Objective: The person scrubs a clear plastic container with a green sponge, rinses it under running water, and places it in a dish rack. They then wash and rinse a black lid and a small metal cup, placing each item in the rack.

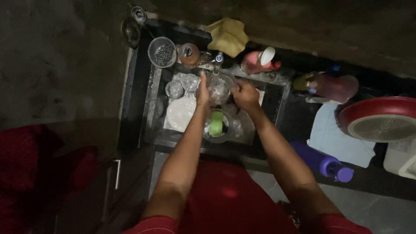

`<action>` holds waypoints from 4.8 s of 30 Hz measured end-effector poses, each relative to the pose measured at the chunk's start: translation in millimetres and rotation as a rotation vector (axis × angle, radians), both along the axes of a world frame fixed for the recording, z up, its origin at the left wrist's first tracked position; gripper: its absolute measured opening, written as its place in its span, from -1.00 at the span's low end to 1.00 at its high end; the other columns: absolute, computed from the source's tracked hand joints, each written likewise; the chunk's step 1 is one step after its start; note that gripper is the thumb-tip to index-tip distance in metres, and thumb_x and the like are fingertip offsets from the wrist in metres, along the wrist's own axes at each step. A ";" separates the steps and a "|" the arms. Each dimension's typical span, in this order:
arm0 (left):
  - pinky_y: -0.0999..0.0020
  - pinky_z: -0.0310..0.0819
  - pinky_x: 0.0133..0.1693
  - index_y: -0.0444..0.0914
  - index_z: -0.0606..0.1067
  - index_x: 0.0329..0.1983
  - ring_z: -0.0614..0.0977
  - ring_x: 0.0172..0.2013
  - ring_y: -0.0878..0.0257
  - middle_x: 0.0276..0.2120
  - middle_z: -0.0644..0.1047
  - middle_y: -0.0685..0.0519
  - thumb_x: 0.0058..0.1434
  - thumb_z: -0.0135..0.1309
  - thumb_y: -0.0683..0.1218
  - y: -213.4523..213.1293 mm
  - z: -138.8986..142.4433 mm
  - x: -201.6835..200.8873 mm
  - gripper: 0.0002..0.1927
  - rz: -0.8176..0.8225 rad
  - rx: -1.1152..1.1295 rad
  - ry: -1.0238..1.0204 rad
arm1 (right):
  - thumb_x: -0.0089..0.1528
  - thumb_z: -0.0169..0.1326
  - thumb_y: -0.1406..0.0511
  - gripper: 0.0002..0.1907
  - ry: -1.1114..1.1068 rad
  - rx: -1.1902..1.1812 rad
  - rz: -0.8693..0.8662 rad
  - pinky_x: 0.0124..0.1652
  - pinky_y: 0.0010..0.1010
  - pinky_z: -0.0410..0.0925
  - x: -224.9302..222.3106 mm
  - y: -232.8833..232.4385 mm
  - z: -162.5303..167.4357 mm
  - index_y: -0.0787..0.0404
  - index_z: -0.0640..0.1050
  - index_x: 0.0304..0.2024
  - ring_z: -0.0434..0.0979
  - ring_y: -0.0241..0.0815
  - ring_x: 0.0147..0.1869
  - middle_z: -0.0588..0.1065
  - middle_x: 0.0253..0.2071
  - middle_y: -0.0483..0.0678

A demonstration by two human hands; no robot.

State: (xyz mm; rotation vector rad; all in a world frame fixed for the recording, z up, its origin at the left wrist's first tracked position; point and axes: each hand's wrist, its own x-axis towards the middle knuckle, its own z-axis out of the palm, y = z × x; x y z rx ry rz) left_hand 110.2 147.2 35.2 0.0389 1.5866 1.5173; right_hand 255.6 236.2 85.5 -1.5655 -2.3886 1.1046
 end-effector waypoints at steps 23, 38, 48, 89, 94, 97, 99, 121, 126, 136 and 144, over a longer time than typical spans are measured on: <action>0.39 0.41 -0.57 -0.23 0.51 0.27 0.57 -0.50 0.35 -0.17 0.65 0.02 0.23 -0.01 -0.14 -63.8 5.8 -57.5 -0.51 -0.031 -0.137 0.231 | 0.35 0.10 0.15 -0.58 0.462 -0.145 0.435 -0.03 -0.24 0.40 -78.2 10.3 7.0 0.30 0.53 0.12 0.57 -0.02 0.02 0.55 -0.03 0.14; 0.04 0.47 0.18 -0.17 0.46 0.19 0.62 0.07 0.04 0.06 0.59 -0.02 0.24 0.11 0.18 -70.4 -15.9 -28.2 -0.46 0.046 0.316 -0.597 | 0.21 0.12 0.27 -0.74 0.534 -0.023 0.258 -0.02 -0.31 0.49 -41.6 -34.2 1.5 0.19 0.62 -0.07 0.65 -0.10 -0.04 0.61 -0.08 0.05; 0.15 0.54 0.10 -0.04 0.39 0.13 0.64 0.00 -0.02 -0.05 0.63 -0.17 0.14 0.15 0.29 -43.0 1.6 -50.6 -0.42 -0.122 0.042 -0.518 | 0.28 0.12 0.12 -0.42 0.601 -0.940 0.582 0.29 -0.30 0.33 -73.5 -25.8 15.1 0.16 0.42 0.32 0.48 -0.07 0.35 0.47 0.30 0.14; 0.24 0.34 0.25 -0.24 0.37 0.39 0.44 0.29 0.07 0.32 0.41 -0.09 0.08 0.31 -0.02 -49.3 23.0 -59.3 -0.22 -0.082 0.192 0.131 | 0.39 -0.03 0.21 -0.62 0.820 -1.081 0.252 0.15 -0.20 0.54 -72.3 9.9 20.2 0.41 0.58 0.03 0.68 -0.02 0.08 0.59 0.04 0.19; 0.15 0.34 0.30 -0.22 0.33 0.39 0.44 0.32 0.00 0.32 0.41 -0.16 0.00 0.48 -0.09 -54.9 43.4 -56.6 -0.12 0.031 0.232 0.360 | 0.40 -0.08 0.20 -0.68 0.882 -1.314 -0.197 -0.03 0.03 0.54 -105.6 -0.7 19.4 0.35 0.47 -0.03 0.65 0.09 -0.09 0.56 -0.12 0.17; 0.11 0.37 0.27 -0.14 0.31 0.38 0.43 0.27 0.00 0.26 0.33 -0.15 -0.04 0.53 -0.03 -59.5 56.8 -56.1 -0.07 -0.044 -0.054 0.694 | 0.40 -0.18 0.14 -0.55 0.992 -1.528 -0.225 0.02 -0.03 0.50 -110.5 -1.9 21.6 0.44 0.46 0.01 0.66 0.15 -0.05 0.60 -0.12 0.23; 0.08 0.36 0.27 -0.08 0.30 0.40 0.43 0.27 -0.02 0.25 0.33 -0.14 -0.05 0.53 -0.02 -59.1 60.9 -56.4 -0.05 -0.039 -0.121 0.649 | 0.39 -0.24 0.09 -0.46 0.992 -1.576 -0.178 0.05 -0.05 0.49 -103.7 -1.5 25.4 0.45 0.47 0.05 0.66 0.17 -0.04 0.61 -0.11 0.24; -0.06 0.36 0.19 -0.35 0.40 0.22 0.52 0.15 -0.11 0.16 0.49 -0.19 0.30 -0.32 0.20 -10.6 -0.7 15.9 -0.34 0.295 0.440 -0.873 | 0.41 0.08 0.12 -0.59 0.761 -0.613 -0.223 -0.39 -0.50 0.23 29.8 -72.0 21.7 0.19 0.50 -0.47 0.36 -0.42 -0.45 0.42 -0.53 -0.25; 0.08 0.41 0.17 -0.36 0.40 0.29 0.57 0.08 -0.02 0.12 0.56 -0.18 0.41 -0.24 0.06 3.8 0.7 -10.4 -0.47 -0.037 0.517 -0.740 | 0.40 0.11 0.17 -0.58 0.549 -0.281 -0.135 -0.48 -0.48 0.15 34.2 -76.6 45.9 0.25 0.49 -0.50 0.24 -0.43 -0.50 0.33 -0.58 -0.24; 0.24 0.57 -0.02 -0.25 0.55 0.13 0.66 -0.14 0.12 -0.09 0.63 -0.05 0.39 -0.19 -0.01 29.4 27.2 -28.6 -0.59 -0.430 0.294 -0.761 | 0.26 0.12 0.19 -0.74 0.221 0.157 0.020 -0.35 -0.13 0.32 44.8 -73.6 82.5 0.29 0.57 -0.32 0.49 0.13 -0.40 0.45 -0.51 0.16; 0.24 0.63 -0.15 -0.31 0.54 0.03 0.67 -0.22 0.12 -0.18 0.64 -0.05 0.44 -0.25 0.05 47.6 28.3 -15.3 -0.56 -0.394 0.227 -0.714 | 0.25 0.09 0.14 -0.67 0.095 0.208 0.122 -0.15 -0.03 0.40 47.7 -81.5 109.7 0.25 0.62 -0.12 0.57 0.24 -0.16 0.57 -0.27 0.18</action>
